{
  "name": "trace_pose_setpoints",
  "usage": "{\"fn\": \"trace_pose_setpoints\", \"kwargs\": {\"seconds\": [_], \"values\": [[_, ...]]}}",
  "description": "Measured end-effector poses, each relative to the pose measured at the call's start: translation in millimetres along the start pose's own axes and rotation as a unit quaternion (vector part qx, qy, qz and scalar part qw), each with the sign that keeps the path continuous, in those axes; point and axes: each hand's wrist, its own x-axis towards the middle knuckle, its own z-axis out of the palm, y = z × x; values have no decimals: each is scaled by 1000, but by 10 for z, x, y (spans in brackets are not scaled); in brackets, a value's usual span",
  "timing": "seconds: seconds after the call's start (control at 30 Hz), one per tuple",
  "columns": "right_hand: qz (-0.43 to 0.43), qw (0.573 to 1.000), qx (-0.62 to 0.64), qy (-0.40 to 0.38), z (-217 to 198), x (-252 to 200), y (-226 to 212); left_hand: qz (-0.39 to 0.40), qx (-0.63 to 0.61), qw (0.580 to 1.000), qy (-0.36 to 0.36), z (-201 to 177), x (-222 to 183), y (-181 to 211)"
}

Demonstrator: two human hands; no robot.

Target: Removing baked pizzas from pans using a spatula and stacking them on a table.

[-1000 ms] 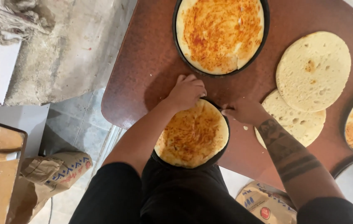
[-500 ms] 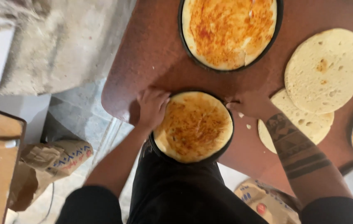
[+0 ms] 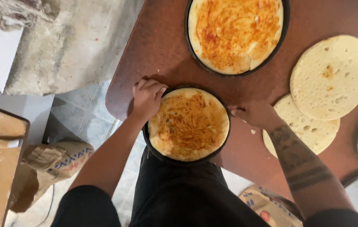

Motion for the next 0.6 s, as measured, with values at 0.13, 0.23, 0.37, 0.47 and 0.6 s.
{"fn": "trace_pose_setpoints", "kwargs": {"seconds": [0.13, 0.23, 0.37, 0.47, 0.6], "values": [[1, 999, 39, 14, -96, -33, -124, -42, 26, 999, 21, -135, -275, -69], [7, 1000, 10, 17, -174, 26, -146, -80, 46, 995, 45, -183, -432, -109], [-39, 999, -13, 33, -37, 258, -198, -79, 73, 993, 53, -97, -558, -164], [-58, 997, -28, 35, -127, 347, -273, -18, 70, 996, 51, 14, -377, -239], [-82, 996, -21, 39, -56, 381, -458, 54, 14, 996, 66, 366, -171, -214]]}}
